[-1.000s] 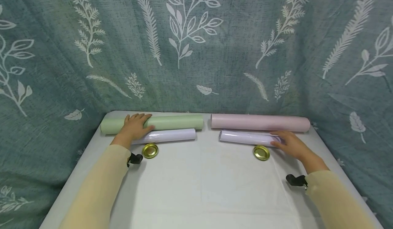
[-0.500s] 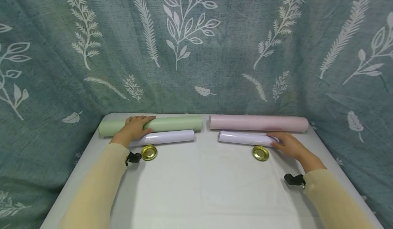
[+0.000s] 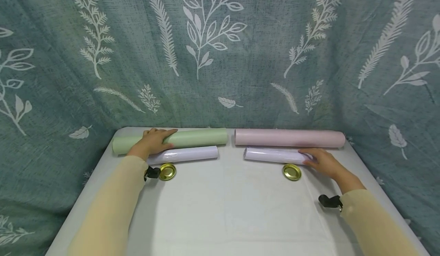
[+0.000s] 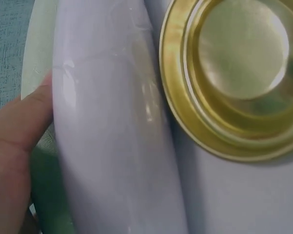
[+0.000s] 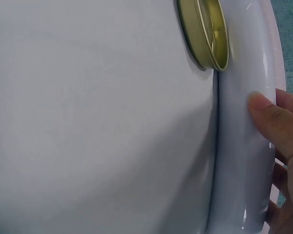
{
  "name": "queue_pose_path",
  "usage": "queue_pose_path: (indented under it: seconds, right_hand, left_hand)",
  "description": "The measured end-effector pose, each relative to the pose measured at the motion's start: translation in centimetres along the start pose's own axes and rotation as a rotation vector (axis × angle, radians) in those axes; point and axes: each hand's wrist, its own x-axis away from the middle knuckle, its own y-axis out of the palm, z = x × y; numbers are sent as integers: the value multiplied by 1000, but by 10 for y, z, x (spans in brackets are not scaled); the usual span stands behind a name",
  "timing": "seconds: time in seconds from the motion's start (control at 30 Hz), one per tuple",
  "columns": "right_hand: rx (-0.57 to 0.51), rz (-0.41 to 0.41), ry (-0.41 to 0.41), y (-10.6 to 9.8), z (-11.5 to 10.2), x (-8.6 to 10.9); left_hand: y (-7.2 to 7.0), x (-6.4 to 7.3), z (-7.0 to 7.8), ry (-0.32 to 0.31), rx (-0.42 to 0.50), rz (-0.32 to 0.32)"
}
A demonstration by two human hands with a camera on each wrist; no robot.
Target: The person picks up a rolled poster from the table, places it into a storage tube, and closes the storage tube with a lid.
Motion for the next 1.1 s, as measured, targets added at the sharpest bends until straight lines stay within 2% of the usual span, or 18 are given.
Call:
queue_pose_path:
  seconds: [0.2, 0.4, 0.63, 0.77, 0.93, 1.1]
  right_hand:
    - [19, 38, -37, -1, -1, 2]
    - [18, 104, -85, -6, -5, 5]
    - [20, 148, -118, -15, -11, 11]
    - [19, 161, -111, -21, -15, 15]
    - [4, 141, -86, -29, -19, 18]
    - [8, 164, -127, -33, -21, 19]
  left_hand:
    - [1, -1, -2, 23, -28, -10]
    - [1, 3, -6, 34, -38, 14]
    - [-7, 17, -7, 34, -110, 85]
    - [-9, 24, -8, 56, -142, 137]
    - [-12, 35, -6, 93, -159, 198]
    - [-14, 48, -3, 117, -194, 246]
